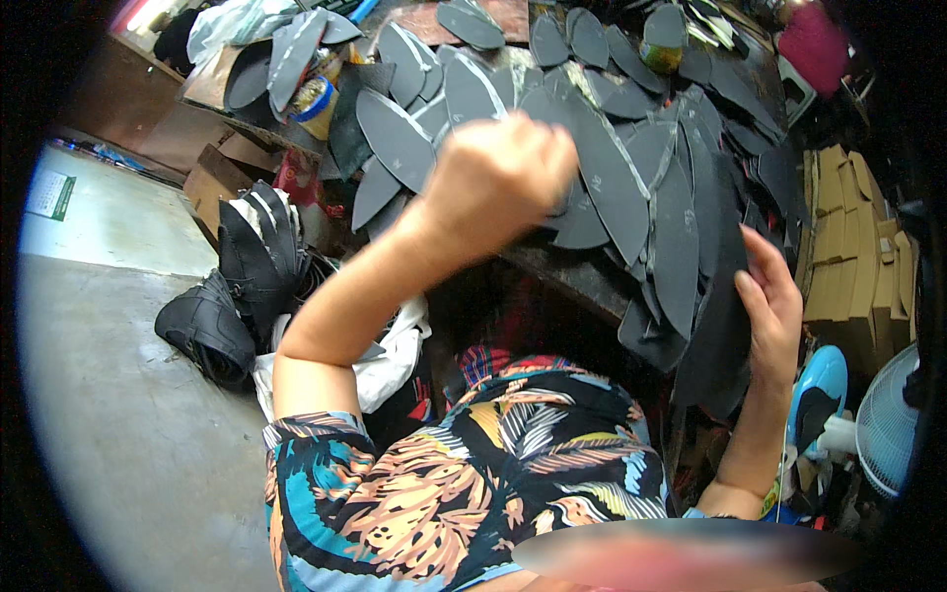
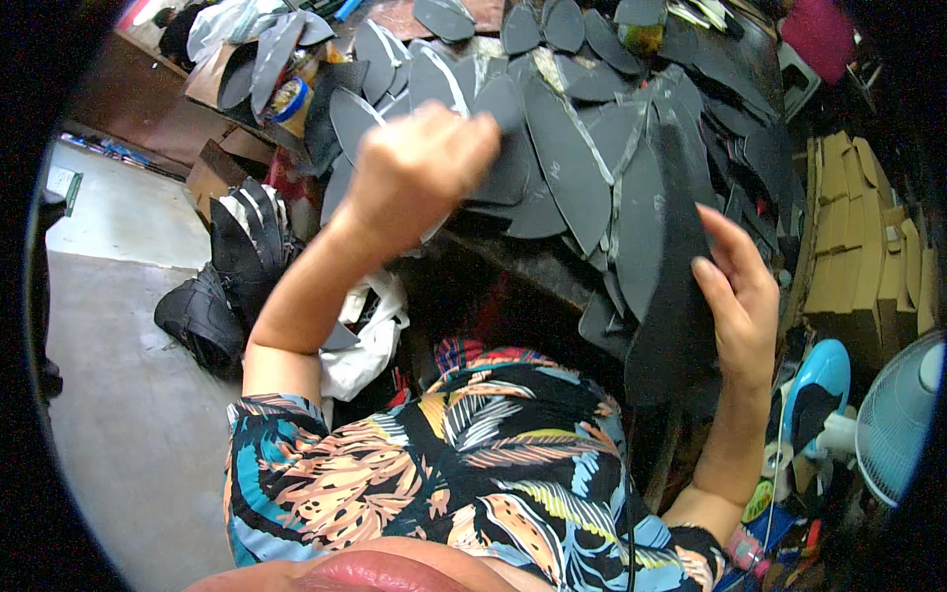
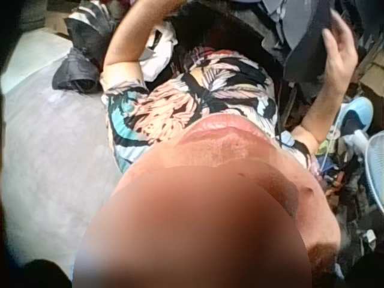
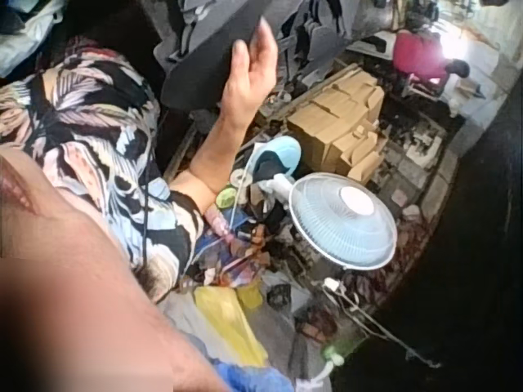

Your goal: The person repeatedly picks up black shoe insole pieces from a pile on a workbench, flips them over, and places them back down. The person handles the pieces one at a time, turning them over to inspect both sides before returning them to the pile.

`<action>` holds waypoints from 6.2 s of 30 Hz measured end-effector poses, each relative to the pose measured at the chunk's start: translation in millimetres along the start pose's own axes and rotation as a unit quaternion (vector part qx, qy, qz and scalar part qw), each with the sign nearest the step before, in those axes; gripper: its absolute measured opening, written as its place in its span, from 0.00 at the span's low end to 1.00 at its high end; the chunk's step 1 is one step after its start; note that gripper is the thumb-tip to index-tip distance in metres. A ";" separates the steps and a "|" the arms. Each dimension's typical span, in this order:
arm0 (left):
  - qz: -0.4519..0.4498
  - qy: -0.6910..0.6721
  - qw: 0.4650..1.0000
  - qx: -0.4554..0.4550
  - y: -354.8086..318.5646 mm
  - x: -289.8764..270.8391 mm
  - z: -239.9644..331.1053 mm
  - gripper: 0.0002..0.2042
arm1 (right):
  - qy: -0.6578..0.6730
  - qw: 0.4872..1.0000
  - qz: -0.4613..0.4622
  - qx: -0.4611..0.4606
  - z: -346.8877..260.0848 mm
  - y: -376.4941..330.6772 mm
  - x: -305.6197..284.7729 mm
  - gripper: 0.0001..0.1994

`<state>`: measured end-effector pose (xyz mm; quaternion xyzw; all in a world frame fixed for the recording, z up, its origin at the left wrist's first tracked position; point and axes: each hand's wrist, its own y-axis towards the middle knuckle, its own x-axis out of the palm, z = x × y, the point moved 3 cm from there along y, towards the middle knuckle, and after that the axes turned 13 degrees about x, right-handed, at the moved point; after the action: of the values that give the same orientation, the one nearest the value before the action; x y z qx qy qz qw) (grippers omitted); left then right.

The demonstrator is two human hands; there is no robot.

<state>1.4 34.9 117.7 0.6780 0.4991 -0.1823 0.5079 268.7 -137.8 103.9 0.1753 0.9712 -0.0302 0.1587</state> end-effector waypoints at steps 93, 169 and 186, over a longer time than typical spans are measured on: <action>0.232 -0.743 0.480 -0.405 2.2 70.0 3.5 0.11 | -0.124 0.981 -0.130 -0.071 -24.4 78.4 70.4 0.20; 0.234 -0.752 0.413 -0.458 4.8 73.0 44.1 0.12 | -0.359 0.862 -0.080 -0.349 -17.0 19.0 46.4 0.22; 0.248 -0.760 0.410 -0.439 3.6 65.1 45.7 0.14 | -0.353 0.819 0.016 -0.453 -22.5 5.0 50.3 0.14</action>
<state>44.7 27.3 51.3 0.0401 -0.2698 -0.2456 0.9302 219.1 -113.9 109.2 0.0763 0.7501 0.3556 0.5523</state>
